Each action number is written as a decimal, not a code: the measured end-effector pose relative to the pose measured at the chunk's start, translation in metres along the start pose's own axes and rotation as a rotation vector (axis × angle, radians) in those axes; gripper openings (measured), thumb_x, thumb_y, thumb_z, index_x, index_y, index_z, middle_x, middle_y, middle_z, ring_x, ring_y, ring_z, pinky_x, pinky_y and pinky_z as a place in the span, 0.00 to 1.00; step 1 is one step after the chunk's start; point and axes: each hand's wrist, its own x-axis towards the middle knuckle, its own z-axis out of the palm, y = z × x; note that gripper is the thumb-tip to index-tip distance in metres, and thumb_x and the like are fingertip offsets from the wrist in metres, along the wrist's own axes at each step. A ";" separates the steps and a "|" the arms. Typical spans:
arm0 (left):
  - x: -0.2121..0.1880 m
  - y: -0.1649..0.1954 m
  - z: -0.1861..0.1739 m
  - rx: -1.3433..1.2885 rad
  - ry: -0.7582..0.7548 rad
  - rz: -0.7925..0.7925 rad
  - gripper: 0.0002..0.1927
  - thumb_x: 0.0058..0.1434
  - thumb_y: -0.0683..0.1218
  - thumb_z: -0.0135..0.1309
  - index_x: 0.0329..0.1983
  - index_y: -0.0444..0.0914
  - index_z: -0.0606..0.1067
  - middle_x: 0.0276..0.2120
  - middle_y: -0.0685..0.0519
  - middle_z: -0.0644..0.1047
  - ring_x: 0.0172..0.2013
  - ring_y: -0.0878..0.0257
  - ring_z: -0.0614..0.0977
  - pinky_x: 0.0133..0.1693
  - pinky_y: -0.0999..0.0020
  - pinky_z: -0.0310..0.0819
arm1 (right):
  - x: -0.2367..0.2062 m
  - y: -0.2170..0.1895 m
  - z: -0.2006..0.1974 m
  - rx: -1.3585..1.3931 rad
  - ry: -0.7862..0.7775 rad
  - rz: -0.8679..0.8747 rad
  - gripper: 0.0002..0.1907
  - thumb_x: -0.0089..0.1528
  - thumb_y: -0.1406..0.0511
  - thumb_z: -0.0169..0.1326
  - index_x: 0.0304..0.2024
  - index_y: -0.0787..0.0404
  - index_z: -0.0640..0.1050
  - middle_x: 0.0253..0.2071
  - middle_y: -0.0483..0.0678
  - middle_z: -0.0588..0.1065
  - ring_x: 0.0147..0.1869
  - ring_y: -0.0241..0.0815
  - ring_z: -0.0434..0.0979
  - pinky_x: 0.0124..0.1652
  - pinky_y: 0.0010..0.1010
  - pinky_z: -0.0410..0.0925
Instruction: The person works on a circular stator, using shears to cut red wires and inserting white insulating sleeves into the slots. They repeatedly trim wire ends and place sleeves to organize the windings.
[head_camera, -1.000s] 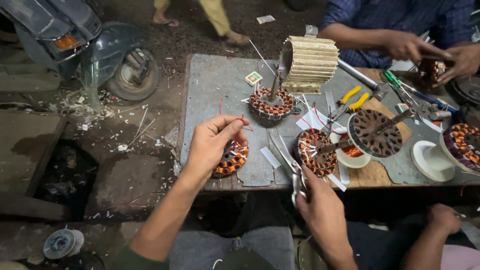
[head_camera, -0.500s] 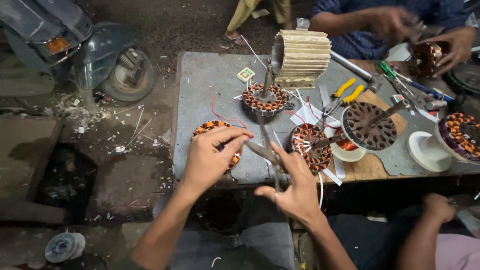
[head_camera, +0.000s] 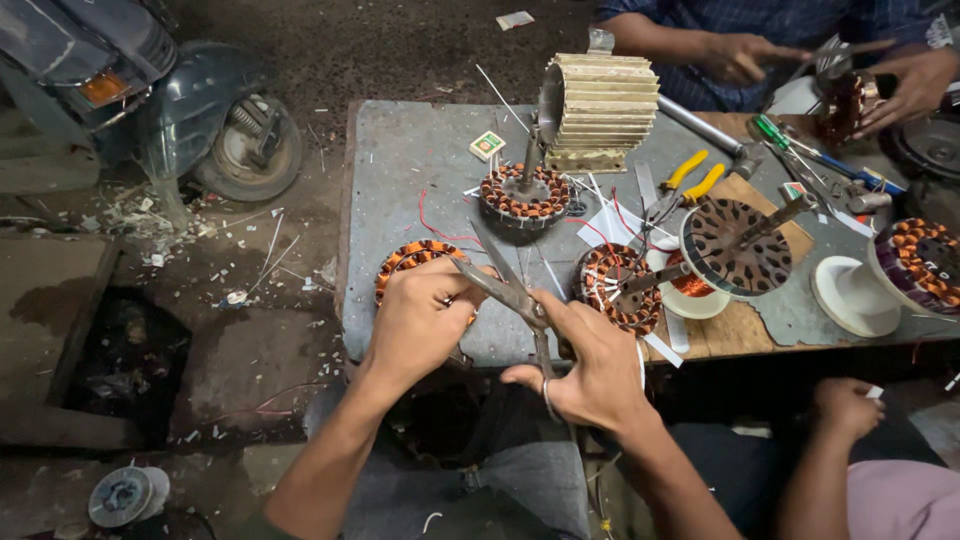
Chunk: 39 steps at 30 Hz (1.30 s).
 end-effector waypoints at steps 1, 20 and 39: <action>0.000 -0.001 0.000 -0.005 -0.004 0.034 0.12 0.53 0.36 0.56 0.40 0.35 0.83 0.36 0.46 0.83 0.33 0.55 0.86 0.36 0.64 0.77 | 0.000 0.002 -0.001 -0.030 -0.017 -0.006 0.47 0.44 0.44 0.71 0.61 0.57 0.74 0.30 0.47 0.72 0.30 0.45 0.73 0.31 0.35 0.67; -0.001 0.010 -0.010 0.019 -0.080 0.005 0.10 0.59 0.43 0.62 0.43 0.37 0.82 0.33 0.45 0.82 0.33 0.53 0.84 0.40 0.59 0.78 | -0.013 0.018 -0.011 0.066 -0.053 0.178 0.41 0.50 0.58 0.73 0.64 0.58 0.72 0.28 0.50 0.78 0.27 0.39 0.77 0.31 0.29 0.71; -0.028 0.002 0.008 0.052 0.071 0.142 0.09 0.62 0.40 0.63 0.46 0.37 0.80 0.38 0.48 0.85 0.37 0.61 0.88 0.39 0.69 0.80 | 0.025 -0.012 0.035 0.870 0.273 0.488 0.36 0.57 0.74 0.66 0.65 0.65 0.67 0.38 0.51 0.84 0.42 0.34 0.82 0.45 0.25 0.74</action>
